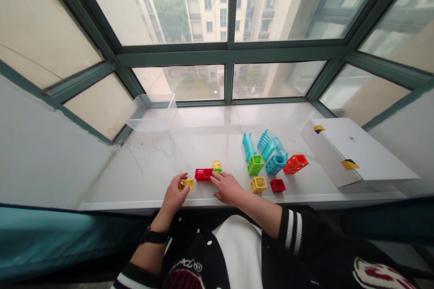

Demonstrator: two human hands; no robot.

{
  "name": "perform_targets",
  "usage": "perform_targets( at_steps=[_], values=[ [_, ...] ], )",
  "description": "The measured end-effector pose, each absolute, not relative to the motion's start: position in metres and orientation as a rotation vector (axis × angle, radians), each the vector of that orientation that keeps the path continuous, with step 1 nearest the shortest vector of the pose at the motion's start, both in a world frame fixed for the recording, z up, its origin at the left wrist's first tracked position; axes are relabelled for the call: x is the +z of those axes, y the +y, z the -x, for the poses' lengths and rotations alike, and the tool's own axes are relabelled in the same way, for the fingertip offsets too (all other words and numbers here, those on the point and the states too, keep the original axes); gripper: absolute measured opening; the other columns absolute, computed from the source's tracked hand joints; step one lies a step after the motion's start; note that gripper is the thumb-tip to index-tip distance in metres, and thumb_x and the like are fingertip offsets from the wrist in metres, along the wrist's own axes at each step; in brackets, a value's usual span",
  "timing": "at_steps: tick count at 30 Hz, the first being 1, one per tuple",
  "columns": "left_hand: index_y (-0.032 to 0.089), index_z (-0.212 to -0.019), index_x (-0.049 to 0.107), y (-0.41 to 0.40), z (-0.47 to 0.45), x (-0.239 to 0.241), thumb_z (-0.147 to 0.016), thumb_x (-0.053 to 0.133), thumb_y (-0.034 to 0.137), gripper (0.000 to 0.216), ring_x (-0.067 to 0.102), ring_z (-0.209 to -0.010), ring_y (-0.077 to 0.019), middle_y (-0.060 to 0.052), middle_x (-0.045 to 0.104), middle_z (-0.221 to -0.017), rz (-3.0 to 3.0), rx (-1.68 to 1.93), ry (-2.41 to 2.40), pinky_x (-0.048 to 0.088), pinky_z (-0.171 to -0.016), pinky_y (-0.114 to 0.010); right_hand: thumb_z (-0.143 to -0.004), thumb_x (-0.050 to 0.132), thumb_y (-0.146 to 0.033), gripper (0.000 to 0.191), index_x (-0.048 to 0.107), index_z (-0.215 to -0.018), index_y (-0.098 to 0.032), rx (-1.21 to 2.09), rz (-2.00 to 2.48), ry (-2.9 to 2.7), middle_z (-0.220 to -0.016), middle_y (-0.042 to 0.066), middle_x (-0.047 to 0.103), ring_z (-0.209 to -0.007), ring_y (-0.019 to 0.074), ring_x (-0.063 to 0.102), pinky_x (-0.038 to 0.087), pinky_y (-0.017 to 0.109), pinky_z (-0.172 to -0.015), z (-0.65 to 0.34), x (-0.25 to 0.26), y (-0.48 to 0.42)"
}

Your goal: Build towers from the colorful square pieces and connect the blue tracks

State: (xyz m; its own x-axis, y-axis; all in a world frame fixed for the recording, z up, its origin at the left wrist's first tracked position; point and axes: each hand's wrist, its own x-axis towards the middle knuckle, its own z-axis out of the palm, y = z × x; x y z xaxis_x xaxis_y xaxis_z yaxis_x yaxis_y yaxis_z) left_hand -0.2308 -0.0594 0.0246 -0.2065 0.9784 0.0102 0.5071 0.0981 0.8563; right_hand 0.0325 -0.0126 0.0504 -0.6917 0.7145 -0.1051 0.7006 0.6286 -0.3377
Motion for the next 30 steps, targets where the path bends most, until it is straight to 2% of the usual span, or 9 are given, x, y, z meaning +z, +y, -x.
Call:
perform_targets(
  at_steps=[6,11,14,20,23,25,30],
  values=[
    [0.020,-0.130,0.058,-0.062,0.214,0.054,-0.084,0.060,0.034,0.048,0.066,-0.092,-0.0189,-0.009,0.067,-0.119,-0.993,1.321,1.354,0.055,-0.073,-0.031,-0.087,0.080,-0.028,0.071,0.055,-0.153,-0.016,0.640,1.127,-2.711,-0.161,0.020,0.052,-0.144,0.0384,0.053,0.045,0.054,-0.120,-0.036,0.053,-0.010],
    [0.020,-0.125,0.061,-0.061,0.181,0.076,-0.087,0.064,0.034,0.041,0.067,-0.093,-0.0212,-0.010,0.069,-0.116,-0.796,1.320,1.066,0.056,-0.073,-0.032,-0.090,0.081,-0.030,0.078,0.046,-0.160,-0.025,0.744,0.934,-2.354,-0.151,0.016,0.062,-0.140,0.0329,0.057,0.047,0.052,-0.118,-0.050,0.078,-0.015],
    [0.020,-0.124,0.064,-0.059,0.159,0.085,-0.090,0.067,0.033,0.036,0.068,-0.098,-0.0225,-0.010,0.071,-0.116,-0.673,1.284,0.876,0.057,-0.075,-0.032,-0.091,0.082,-0.032,0.076,0.046,-0.158,-0.028,0.780,0.830,-2.180,-0.147,0.015,0.063,-0.137,0.0318,0.059,0.050,0.051,-0.116,-0.060,0.092,-0.021],
    [0.023,-0.118,0.068,-0.053,0.121,0.091,-0.092,0.070,0.026,0.026,0.070,-0.103,-0.0209,-0.006,0.073,-0.117,-0.445,1.257,0.649,0.058,-0.085,-0.034,-0.098,0.072,-0.025,0.049,0.059,-0.146,-0.031,0.849,0.801,-1.952,-0.137,0.010,0.066,-0.126,0.0255,0.065,0.057,0.043,-0.107,-0.076,0.106,-0.026],
    [0.026,-0.120,0.068,-0.051,0.110,0.091,-0.093,0.071,0.027,0.027,0.070,-0.108,-0.0208,-0.005,0.073,-0.123,-0.418,1.220,0.606,0.058,-0.091,-0.036,-0.099,0.070,-0.024,0.047,0.060,-0.144,-0.031,0.880,0.814,-1.910,-0.134,0.009,0.068,-0.121,0.0242,0.066,0.061,0.040,-0.098,-0.085,0.110,-0.026],
    [0.028,-0.122,0.067,-0.050,0.105,0.091,-0.095,0.070,0.029,0.028,0.069,-0.114,-0.0215,-0.004,0.071,-0.128,-0.469,1.217,0.618,0.057,-0.098,-0.039,-0.099,0.070,-0.025,0.043,0.062,-0.141,-0.031,0.865,0.821,-1.890,-0.132,0.008,0.070,-0.121,0.0241,0.066,0.060,0.041,-0.099,-0.091,0.114,-0.026],
    [0.025,-0.128,0.068,-0.048,0.101,0.089,-0.097,0.070,0.035,0.032,0.062,-0.131,-0.0269,-0.008,0.068,-0.138,-0.939,1.181,0.877,0.049,-0.114,-0.045,-0.097,0.077,-0.036,0.046,0.063,-0.140,-0.029,0.872,0.822,-1.780,-0.128,0.009,0.072,-0.110,0.0228,0.071,0.061,0.040,-0.098,-0.100,0.119,-0.027]
  ],
)
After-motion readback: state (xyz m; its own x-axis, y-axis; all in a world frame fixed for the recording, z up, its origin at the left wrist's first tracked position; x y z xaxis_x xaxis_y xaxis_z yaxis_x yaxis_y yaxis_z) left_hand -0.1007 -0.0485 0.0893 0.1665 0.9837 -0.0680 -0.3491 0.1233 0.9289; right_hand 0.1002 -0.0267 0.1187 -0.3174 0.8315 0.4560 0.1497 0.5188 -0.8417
